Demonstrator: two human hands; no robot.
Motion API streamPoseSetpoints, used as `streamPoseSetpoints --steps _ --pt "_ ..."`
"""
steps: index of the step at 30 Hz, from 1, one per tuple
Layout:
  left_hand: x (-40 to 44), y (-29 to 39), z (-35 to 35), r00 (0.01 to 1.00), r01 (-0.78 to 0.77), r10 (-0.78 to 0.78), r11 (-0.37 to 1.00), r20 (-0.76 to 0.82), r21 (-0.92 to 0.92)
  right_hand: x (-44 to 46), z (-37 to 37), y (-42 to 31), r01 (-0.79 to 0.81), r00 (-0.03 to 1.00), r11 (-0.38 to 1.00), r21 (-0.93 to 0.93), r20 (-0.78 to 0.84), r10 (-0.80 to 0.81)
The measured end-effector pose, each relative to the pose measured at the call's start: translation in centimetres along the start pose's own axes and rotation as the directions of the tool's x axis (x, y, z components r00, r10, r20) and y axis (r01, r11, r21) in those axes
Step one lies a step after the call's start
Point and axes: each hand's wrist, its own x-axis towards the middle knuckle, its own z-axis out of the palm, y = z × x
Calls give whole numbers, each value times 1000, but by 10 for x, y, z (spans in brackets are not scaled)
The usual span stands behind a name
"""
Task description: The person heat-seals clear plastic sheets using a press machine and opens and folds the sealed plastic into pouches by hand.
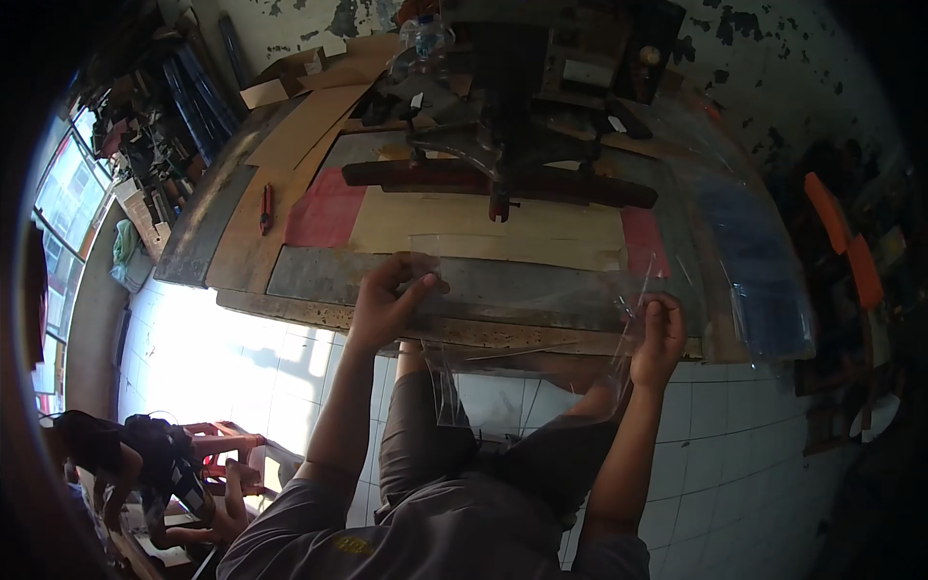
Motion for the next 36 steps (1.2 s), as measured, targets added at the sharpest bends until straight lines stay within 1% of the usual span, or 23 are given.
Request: streamPoseSetpoints --steps 3,6,9,12,15,18,21,24,27,28,31,32,36 --pt "-3 0 2 993 -61 48 990 -105 -128 2 -5 4 -26 1000 1000 -16 -7 26" --pt "-7 6 2 986 -102 88 990 -142 -100 4 -4 -1 -65 998 996 -57 24 66" --pt "-11 2 3 974 -125 119 992 -194 -15 7 -1 0 -125 992 990 -59 -9 124" --pt "-9 -5 2 978 -104 98 994 -186 -24 8 -1 -4 -159 987 984 -73 22 161" --pt "-9 -2 2 984 -81 73 996 -163 -43 8 1 -5 -177 984 982 -66 -4 177" --pt "-9 10 4 986 -50 49 999 -160 -2 7 -3 -3 -162 987 986 -49 5 162" --pt "-9 14 6 980 -34 46 998 -192 62 6 -3 1 -137 991 990 -16 -12 137" --pt "-8 9 4 982 -42 60 994 -180 102 5 -2 -2 -164 986 986 -3 0 164" --pt "-6 1 6 982 -69 71 997 -177 16 3 1 -5 -175 985 984 21 2 175" --pt "-6 1 4 983 -68 79 995 -164 69 3 1 -6 -166 986 986 25 9 166" --pt "-6 0 6 982 -64 75 995 -171 73 2 2 -5 -133 991 991 17 5 133" --pt "-5 -2 8 978 -65 74 997 -197 50 1 3 -6 -132 991 991 14 14 131" --pt "-4 -1 9 975 -51 87 984 -206 173 0 1 -3 -119 993 993 12 24 118"
